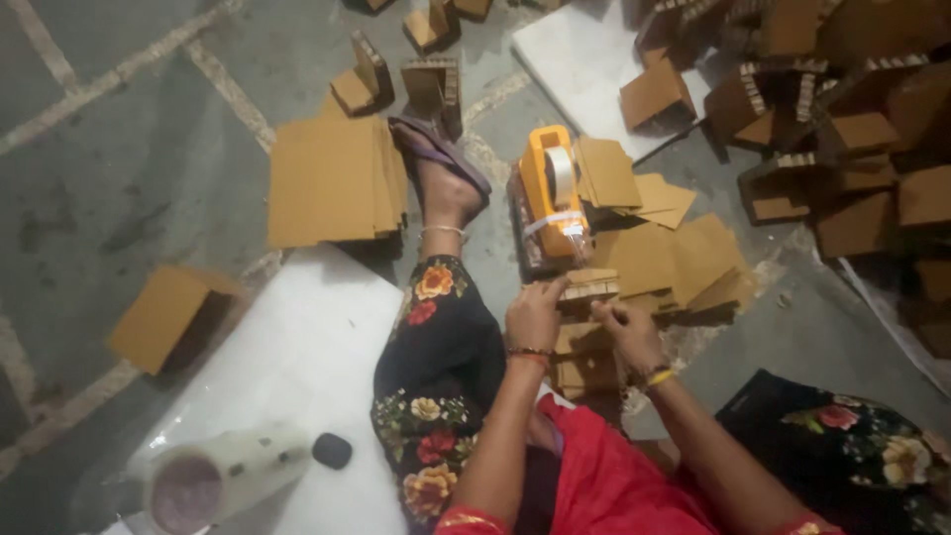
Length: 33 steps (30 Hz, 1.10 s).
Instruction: The person sits on the floor and assembles small cardboard boxes by folding the flaps and securing them with adhesive tape. They repeatedly pick up flat cardboard pieces, fold them into box shapes, apply tape to the seams, and place the finished boxes into a pile.
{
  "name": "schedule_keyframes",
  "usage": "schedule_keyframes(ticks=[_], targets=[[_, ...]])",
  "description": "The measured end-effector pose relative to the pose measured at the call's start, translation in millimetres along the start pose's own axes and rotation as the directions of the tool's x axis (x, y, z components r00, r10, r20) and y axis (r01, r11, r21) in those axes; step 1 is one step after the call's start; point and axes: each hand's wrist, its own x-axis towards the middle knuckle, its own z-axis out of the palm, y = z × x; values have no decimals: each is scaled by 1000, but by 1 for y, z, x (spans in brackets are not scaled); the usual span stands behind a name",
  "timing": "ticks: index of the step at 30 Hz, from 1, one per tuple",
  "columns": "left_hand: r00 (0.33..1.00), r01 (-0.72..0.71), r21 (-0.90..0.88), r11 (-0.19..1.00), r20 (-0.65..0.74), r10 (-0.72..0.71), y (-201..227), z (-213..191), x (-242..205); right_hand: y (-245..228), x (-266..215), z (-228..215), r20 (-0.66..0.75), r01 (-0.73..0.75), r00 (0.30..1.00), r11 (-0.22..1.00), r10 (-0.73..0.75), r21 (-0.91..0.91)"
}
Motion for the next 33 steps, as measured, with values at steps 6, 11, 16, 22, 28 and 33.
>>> schedule_keyframes(ticks=[6,11,16,22,28,33], targets=[[998,17,-51,999,63,-14,-9,1,2,-1,31,-11,-78,-38,996,670,-30,-742],[999,-12,-22,1000,39,13,-7,6,1,13,66,-29,87,605,772,686,-630,-403],[997,-74,24,997,-19,75,-4,9,5,-11,136,-7,284,6,959,999,8,-50],[974,-187,62,980,145,176,12,-2,-10,-5,111,-48,513,201,858,931,-18,-304],[838,-546,-72,835,-62,542,36,-2,-23,25,47,-77,248,-72,966,997,77,-28],[890,-456,-119,882,-85,449,47,-24,-17,-36,-7,-102,153,422,900,904,-409,-67]])
